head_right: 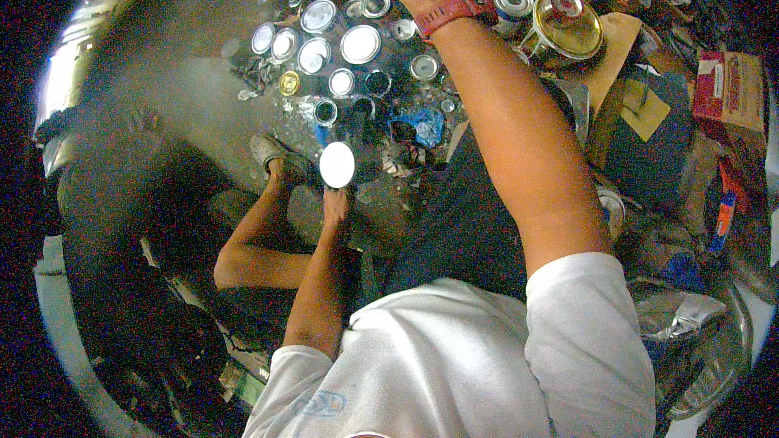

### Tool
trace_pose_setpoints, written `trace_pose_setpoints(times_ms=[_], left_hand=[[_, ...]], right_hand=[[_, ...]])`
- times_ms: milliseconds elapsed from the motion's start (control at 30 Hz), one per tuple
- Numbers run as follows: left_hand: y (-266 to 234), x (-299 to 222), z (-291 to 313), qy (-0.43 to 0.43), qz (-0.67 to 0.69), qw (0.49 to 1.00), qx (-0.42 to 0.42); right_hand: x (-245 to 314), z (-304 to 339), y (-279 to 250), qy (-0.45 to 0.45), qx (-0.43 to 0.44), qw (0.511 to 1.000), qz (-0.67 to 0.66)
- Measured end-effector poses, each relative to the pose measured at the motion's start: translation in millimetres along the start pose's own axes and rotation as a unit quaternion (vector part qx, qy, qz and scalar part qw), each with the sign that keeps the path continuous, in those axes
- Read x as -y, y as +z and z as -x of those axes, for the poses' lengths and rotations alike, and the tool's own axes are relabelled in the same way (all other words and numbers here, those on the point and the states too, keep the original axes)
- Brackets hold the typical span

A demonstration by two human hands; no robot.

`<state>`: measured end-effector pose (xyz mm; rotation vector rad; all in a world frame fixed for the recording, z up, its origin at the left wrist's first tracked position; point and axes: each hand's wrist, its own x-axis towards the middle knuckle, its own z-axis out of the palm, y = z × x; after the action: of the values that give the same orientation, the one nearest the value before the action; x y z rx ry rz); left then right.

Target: The person sits on the floor and wipes the rims of several paint cans with a cloth. They handle multiple cans one at a time, wiping the edges and lids, then place them back among the pile. The person stands and walks away at the end.

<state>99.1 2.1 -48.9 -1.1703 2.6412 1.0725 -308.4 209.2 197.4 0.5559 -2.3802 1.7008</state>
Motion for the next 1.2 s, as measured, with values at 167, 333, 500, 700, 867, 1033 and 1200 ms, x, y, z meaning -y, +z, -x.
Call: trace_pose_setpoints(times_ms=[167, 333, 500, 700, 867, 1033, 1200], left_hand=[[-4, -9, 1, -0.005, 0.019, 0.998, 0.06], [-4, -17, 0, -0.02, -0.015, 0.998, 0.064], [1, -7, 2, -0.006, 0.021, 0.998, 0.053], [4, 1, -1, 0.002, 0.003, 0.999, 0.052], [-5, -27, 5, -0.05, 0.074, 0.993, 0.074], [-6, -33, 2, -0.05, 0.058, 0.992, 0.101], [5, -12, 3, -0.057, -0.039, 0.989, 0.133]], right_hand=[[1, 1, -1, 0.008, -0.006, 1.0, 0.013], [1, 1, 0, -0.006, -0.008, 1.0, 0.012], [-2, 1, 1, -0.006, -0.007, 1.0, 0.0], [0, 0, -1, -0.017, -0.007, 1.0, 0.0], [1, 1, -2, -0.015, -0.007, 1.0, 0.014], [-15, 1, 3, -0.045, -0.031, 0.998, 0.004], [-20, -7, 9, -0.02, 0.016, 0.999, 0.04]])
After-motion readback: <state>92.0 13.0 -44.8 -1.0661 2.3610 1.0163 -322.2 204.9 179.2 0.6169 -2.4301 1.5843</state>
